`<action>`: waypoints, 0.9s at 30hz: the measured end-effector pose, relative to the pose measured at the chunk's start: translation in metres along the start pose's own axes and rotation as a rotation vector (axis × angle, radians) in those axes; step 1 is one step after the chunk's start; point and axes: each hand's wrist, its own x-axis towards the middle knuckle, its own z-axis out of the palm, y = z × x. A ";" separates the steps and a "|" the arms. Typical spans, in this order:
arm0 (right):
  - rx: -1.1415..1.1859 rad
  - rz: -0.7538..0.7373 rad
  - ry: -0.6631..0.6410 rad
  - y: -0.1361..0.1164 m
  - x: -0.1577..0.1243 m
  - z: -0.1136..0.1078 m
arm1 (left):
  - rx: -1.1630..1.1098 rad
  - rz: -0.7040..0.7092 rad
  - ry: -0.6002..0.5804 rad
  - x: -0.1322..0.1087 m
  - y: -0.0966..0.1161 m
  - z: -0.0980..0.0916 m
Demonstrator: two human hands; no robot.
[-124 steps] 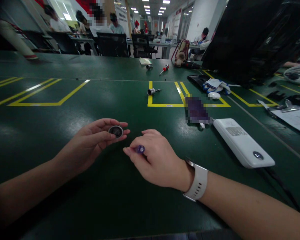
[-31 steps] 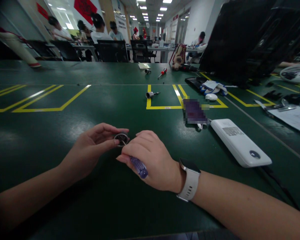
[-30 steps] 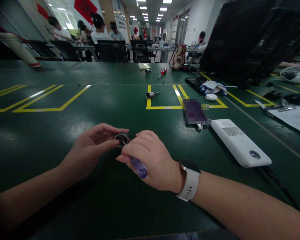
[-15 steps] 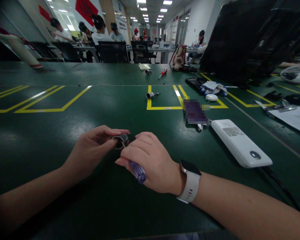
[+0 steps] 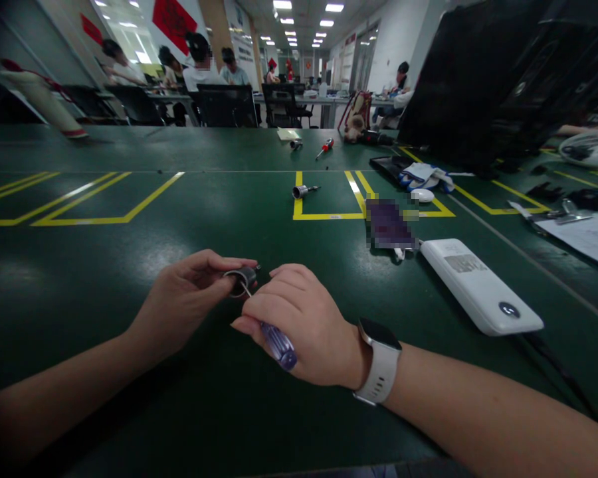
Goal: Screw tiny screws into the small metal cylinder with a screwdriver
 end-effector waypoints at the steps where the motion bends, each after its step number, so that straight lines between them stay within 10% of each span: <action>1: 0.000 -0.005 -0.006 0.000 0.000 0.000 | -0.001 0.002 -0.002 0.000 -0.001 0.000; 27: -0.182 -0.019 -0.135 -0.002 0.000 -0.001 | -0.064 -0.010 0.036 0.002 -0.005 0.001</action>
